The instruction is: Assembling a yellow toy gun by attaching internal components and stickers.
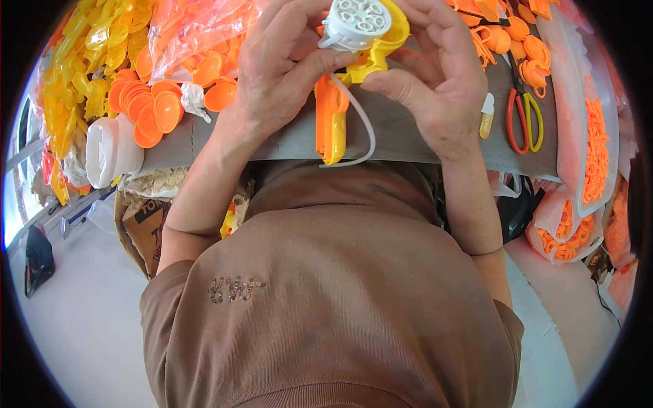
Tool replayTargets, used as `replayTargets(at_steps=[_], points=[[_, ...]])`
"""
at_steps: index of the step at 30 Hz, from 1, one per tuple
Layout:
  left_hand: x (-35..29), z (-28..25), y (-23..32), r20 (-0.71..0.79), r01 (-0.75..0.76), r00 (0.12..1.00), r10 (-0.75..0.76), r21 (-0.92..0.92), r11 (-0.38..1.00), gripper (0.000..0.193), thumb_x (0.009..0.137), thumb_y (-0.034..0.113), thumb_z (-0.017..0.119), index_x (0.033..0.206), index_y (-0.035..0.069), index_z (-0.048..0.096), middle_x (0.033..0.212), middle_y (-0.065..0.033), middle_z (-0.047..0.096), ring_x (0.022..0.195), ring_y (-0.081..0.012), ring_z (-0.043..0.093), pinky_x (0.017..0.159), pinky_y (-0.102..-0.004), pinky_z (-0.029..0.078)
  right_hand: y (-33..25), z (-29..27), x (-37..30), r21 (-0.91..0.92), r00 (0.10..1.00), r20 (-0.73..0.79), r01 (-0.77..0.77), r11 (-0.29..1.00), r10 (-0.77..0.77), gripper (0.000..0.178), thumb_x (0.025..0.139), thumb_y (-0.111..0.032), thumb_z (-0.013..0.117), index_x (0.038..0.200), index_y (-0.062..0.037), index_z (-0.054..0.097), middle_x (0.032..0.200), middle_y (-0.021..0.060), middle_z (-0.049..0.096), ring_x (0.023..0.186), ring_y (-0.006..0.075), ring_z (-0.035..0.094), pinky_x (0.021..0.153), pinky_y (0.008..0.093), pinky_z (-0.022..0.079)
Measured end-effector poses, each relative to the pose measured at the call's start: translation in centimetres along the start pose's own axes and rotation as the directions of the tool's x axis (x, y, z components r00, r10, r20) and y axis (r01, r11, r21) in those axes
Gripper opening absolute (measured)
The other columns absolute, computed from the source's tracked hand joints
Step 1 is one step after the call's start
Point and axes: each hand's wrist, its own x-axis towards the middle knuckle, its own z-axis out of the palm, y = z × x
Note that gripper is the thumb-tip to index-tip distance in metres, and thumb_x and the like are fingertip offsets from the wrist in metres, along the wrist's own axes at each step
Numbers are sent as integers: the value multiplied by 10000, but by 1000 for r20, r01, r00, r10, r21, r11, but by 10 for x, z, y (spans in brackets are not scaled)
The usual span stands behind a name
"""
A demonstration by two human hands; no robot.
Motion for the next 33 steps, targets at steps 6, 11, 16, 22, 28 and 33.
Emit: replayTargets(at_steps=[6, 11, 16, 22, 28, 33], points=[[-8, -11, -11, 36, -83, 997, 75, 352, 932, 421, 787, -47, 626, 1189, -74, 506, 1027, -58, 485, 950, -134, 519, 781, -241, 452, -2, 2, -7, 61, 1000, -26, 18, 998, -16, 649, 767, -51, 718, 1284, 26, 333, 1239, 153, 449, 1135, 220, 496, 933, 348, 451], [-4, -10, -1, 138, -240, 971, 196, 535, 810, 361, 789, -32, 619, 1145, -42, 562, 1002, -93, 535, 885, -154, 534, 727, -238, 451, -5, 10, -13, -84, 990, -94, 100, 991, -108, 613, 761, -89, 732, 1254, 32, 387, 1204, 158, 477, 1097, 223, 531, 891, 336, 482], [2, 6, 11, 244, -304, 952, 184, 696, 650, 399, 737, -35, 638, 1131, -32, 572, 932, -123, 552, 797, -203, 567, 674, -274, 465, 23, -5, -26, -82, 982, -101, 155, 985, -162, 722, 684, 55, 708, 1311, -4, 356, 1243, 126, 463, 1179, 219, 463, 972, 330, 419], [12, 36, -5, 394, -443, 894, 214, 705, 553, 434, 668, 2, 656, 1094, 57, 595, 782, -91, 491, 676, -262, 544, 572, -346, 457, 32, -49, -46, -483, 998, -46, -69, 873, 53, 752, 648, 35, 733, 1320, -63, 410, 1193, 83, 526, 1085, 169, 507, 911, 302, 421], [28, 36, -25, 503, -537, 841, 200, 725, 431, 393, 662, 2, 624, 1048, 64, 582, 811, -61, 488, 722, -211, 548, 606, -320, 475, 50, -49, -35, -704, 994, -102, -48, 709, -34, 661, 705, -10, 697, 1306, -83, 430, 1055, 119, 556, 907, 194, 557, 797, 308, 466], [36, 29, 3, 485, -383, 870, -87, 777, 500, 393, 791, 91, 673, 1148, 20, 525, 1010, -160, 530, 859, -276, 582, 652, -335, 475, 59, -47, -30, -801, 983, -103, 7, 598, -150, 597, 750, -25, 671, 1292, -58, 426, 1009, 119, 570, 841, 202, 568, 714, 323, 500]])
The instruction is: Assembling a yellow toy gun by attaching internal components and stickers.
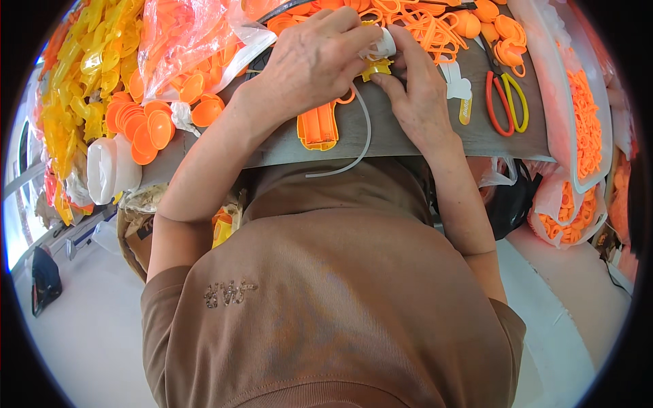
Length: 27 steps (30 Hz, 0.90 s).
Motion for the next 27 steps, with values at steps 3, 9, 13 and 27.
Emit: replayTargets(at_steps=[3, 9, 13, 27], points=[[-13, -16, 7, -304, -101, 950, 77, -65, 993, 312, 815, 134, 647, 1089, 25, 546, 959, -150, 539, 787, -262, 581, 566, -332, 455, -4, -4, -8, 33, 989, -117, 95, 995, -91, 538, 753, -29, 674, 1247, -39, 459, 976, 118, 578, 803, 195, 570, 677, 324, 498], [-82, -12, 8, -296, 156, 841, -453, -669, 727, 270, 793, -14, 547, 1061, 21, 551, 877, -15, 495, 750, -103, 507, 670, -240, 449, -30, -30, -62, -12, 900, 26, 436, 900, -435, 321, 681, 14, 658, 996, -29, 619, 916, 110, 583, 745, 233, 563, 624, 309, 481], [-111, -15, 27, 26, 245, 852, -524, -903, 353, 223, 832, -31, 485, 1051, -20, 523, 923, -13, 509, 787, -77, 502, 699, -229, 445, -33, -22, -70, -49, 827, 239, 533, 844, -509, 315, 612, -2, 615, 923, -44, 640, 913, 91, 570, 762, 245, 548, 634, 327, 468], [-131, 49, 60, 206, 380, 907, -367, -774, 506, 324, 941, 217, 505, 1163, -10, 572, 834, -44, 585, 692, -77, 490, 631, -225, 424, -29, -47, -74, 113, 898, 136, 406, 907, -419, 261, 674, 74, 657, 908, -30, 608, 939, 110, 558, 803, 237, 537, 667, 304, 458]])
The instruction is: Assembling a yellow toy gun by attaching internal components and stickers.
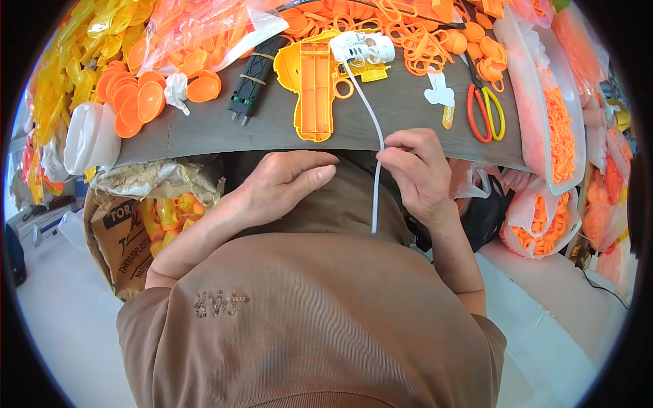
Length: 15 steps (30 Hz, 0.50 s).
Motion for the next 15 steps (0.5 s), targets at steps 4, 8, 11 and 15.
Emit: replayTargets(at_steps=[4, 8, 11, 15], points=[[18, 10, 3, 196, 159, 972, -132, -127, 979, 343, 946, 258, 496, 1145, -7, 585, 797, -18, 589, 600, -53, 469, 536, -208, 411, -3, -7, 0, -100, 992, 123, 7, 995, 5, 300, 682, 71, 650, 959, -34, 605, 974, 115, 580, 860, 255, 562, 692, 319, 466], [24, 20, -4, 170, 273, 954, -247, -157, 949, 353, 893, 278, 578, 1059, -32, 611, 637, -17, 551, 535, -71, 466, 495, -249, 418, 3, -35, -7, -250, 992, -42, -123, 960, 117, 269, 747, 47, 616, 1007, -17, 591, 965, 121, 592, 867, 263, 584, 726, 324, 476], [19, 21, -10, 170, 316, 943, -287, -182, 931, 348, 877, 245, 601, 1077, -40, 604, 661, -1, 553, 519, -46, 449, 466, -217, 387, 23, -72, -7, -392, 884, -323, -451, 802, 339, 233, 846, -45, 563, 1075, 1, 557, 985, 144, 591, 900, 280, 589, 768, 331, 474], [27, 23, -3, 236, 447, 886, -398, -219, 867, 351, 846, 216, 637, 1086, -38, 602, 700, 11, 553, 533, -30, 450, 446, -194, 363, 64, -98, -15, -658, 878, -286, -471, 588, 384, 346, 841, -75, 555, 1173, -13, 480, 1068, 172, 564, 979, 309, 567, 829, 373, 452]])
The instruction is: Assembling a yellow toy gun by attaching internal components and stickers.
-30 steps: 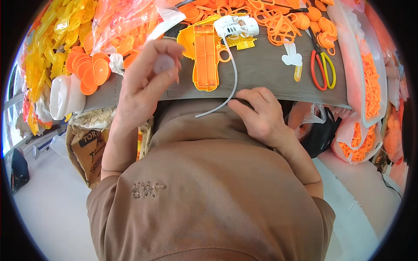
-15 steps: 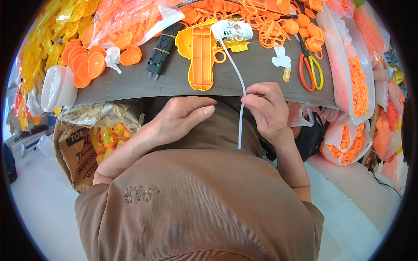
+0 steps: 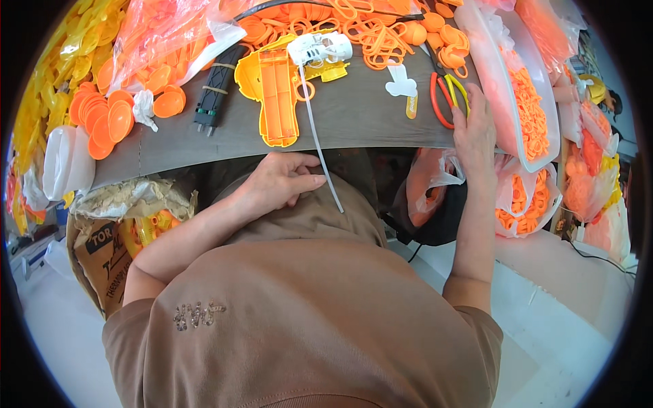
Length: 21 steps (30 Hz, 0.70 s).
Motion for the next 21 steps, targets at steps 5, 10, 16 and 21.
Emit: replayTargets(at_steps=[5, 10, 16, 21], points=[[16, 9, -4, 131, -5, 991, 21, -118, 993, 305, 821, 215, 663, 1017, -16, 628, 700, 5, 565, 553, -39, 470, 439, -193, 367, 12, 13, 19, -86, 951, 306, -24, 996, 49, 440, 759, -34, 538, 1183, -21, 421, 1059, 200, 546, 983, 337, 553, 844, 395, 435], [16, 10, -7, 100, 1, 995, 7, -80, 997, 193, 809, 212, 680, 830, 22, 660, 618, 0, 546, 523, -42, 463, 438, -198, 363, 15, 0, 21, 82, 912, 363, -235, 969, 191, 406, 722, -11, 541, 1114, -10, 433, 791, 101, 512, 710, 196, 530, 633, 323, 433], [15, 9, -4, 113, -54, 992, 59, -46, 997, 172, 790, 148, 678, 809, -23, 677, 605, -43, 581, 500, -68, 495, 463, -227, 410, 26, -10, -24, 433, 899, 359, -398, 809, 251, 375, 753, 50, 508, 1117, -3, 436, 836, 51, 517, 726, 108, 506, 587, 227, 425], [19, 10, -11, 108, -103, 989, 106, -32, 994, 166, 788, 130, 670, 833, -30, 679, 644, -46, 612, 537, -75, 522, 510, -239, 443, -22, -37, -58, 768, 927, 341, -369, 523, 154, 491, 854, -99, 573, 1294, -19, 373, 941, 56, 528, 729, 63, 501, 491, 160, 390]])
